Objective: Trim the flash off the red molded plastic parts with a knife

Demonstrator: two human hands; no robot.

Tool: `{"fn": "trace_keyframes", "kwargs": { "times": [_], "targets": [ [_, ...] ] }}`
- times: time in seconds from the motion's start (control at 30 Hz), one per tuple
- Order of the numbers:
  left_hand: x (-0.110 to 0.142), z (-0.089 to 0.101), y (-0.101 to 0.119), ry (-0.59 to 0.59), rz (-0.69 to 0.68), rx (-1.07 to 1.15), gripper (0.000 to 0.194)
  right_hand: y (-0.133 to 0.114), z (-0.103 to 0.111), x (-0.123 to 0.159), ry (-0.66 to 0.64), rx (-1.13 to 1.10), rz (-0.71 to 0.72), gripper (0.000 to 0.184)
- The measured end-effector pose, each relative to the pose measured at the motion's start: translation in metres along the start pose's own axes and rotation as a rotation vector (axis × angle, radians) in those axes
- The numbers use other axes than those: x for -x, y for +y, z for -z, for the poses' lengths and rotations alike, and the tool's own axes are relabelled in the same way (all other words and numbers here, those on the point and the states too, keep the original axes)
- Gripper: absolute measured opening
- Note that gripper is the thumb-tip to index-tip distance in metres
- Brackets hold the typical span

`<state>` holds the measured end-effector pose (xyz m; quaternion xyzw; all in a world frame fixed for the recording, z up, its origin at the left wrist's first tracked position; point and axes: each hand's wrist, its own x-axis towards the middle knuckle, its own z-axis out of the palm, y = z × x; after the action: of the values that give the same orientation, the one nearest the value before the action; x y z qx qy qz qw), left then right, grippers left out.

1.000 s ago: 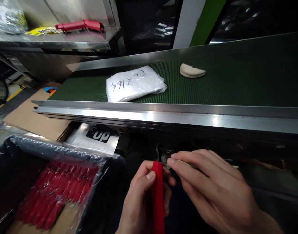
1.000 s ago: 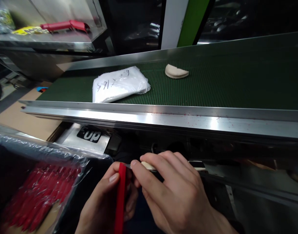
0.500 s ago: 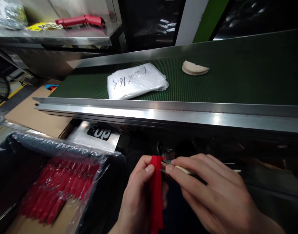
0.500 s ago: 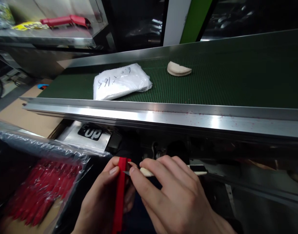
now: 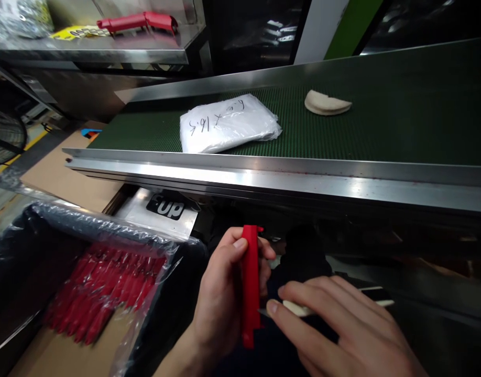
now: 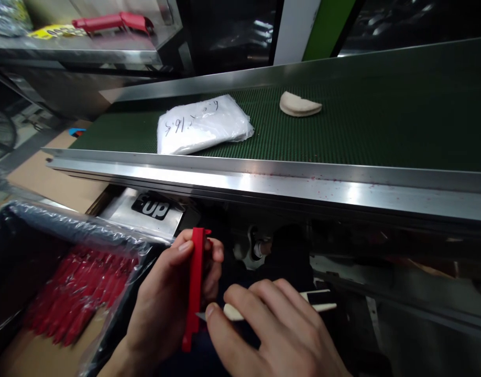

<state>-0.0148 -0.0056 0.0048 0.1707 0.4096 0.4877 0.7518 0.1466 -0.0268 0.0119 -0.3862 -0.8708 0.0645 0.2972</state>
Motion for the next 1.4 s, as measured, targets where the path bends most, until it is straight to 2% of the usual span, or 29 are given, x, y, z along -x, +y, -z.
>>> {"fn": "trace_keyframes", "kwargs": {
  "times": [0.13,0.23,0.37,0.47,0.6,0.77,0.93,1.2,1.33,1.4],
  "targets": [
    [-0.003,-0.002,0.004,0.015,0.005,0.001,0.015,-0.005,-0.004,0.005,0.004,0.004,0.007,0.029],
    [-0.004,-0.004,0.009,0.032,0.002,0.031,0.015,-0.002,0.0,0.012,-0.017,-0.048,0.021,0.028],
    [-0.003,-0.004,0.01,0.033,-0.01,0.02,0.015,0.012,0.015,0.019,0.04,-0.107,-0.103,0.037],
    [0.002,-0.001,0.005,0.007,-0.002,-0.103,0.017,0.022,0.021,0.014,0.05,-0.109,-0.131,0.042],
    [0.014,0.0,-0.004,0.005,0.05,-0.238,0.024,0.024,0.019,0.001,0.02,-0.095,-0.116,0.043],
    [0.024,-0.005,-0.006,0.036,0.065,-0.206,0.031,0.02,0.014,-0.011,0.044,-0.039,-0.077,0.038],
    [0.026,-0.007,-0.005,0.055,0.108,-0.178,0.036,0.02,0.014,-0.007,0.055,-0.043,-0.064,0.039],
    [0.025,-0.003,-0.007,-0.001,0.133,-0.205,0.036,0.023,0.011,-0.006,0.056,-0.034,-0.018,0.041],
    [0.024,0.001,-0.009,-0.067,0.147,-0.145,0.034,0.028,0.005,-0.006,0.106,-0.037,0.0,0.038],
    [0.026,0.001,-0.01,-0.106,0.146,-0.122,0.031,0.034,0.004,-0.005,0.149,-0.005,-0.036,0.037]
  ]
}}
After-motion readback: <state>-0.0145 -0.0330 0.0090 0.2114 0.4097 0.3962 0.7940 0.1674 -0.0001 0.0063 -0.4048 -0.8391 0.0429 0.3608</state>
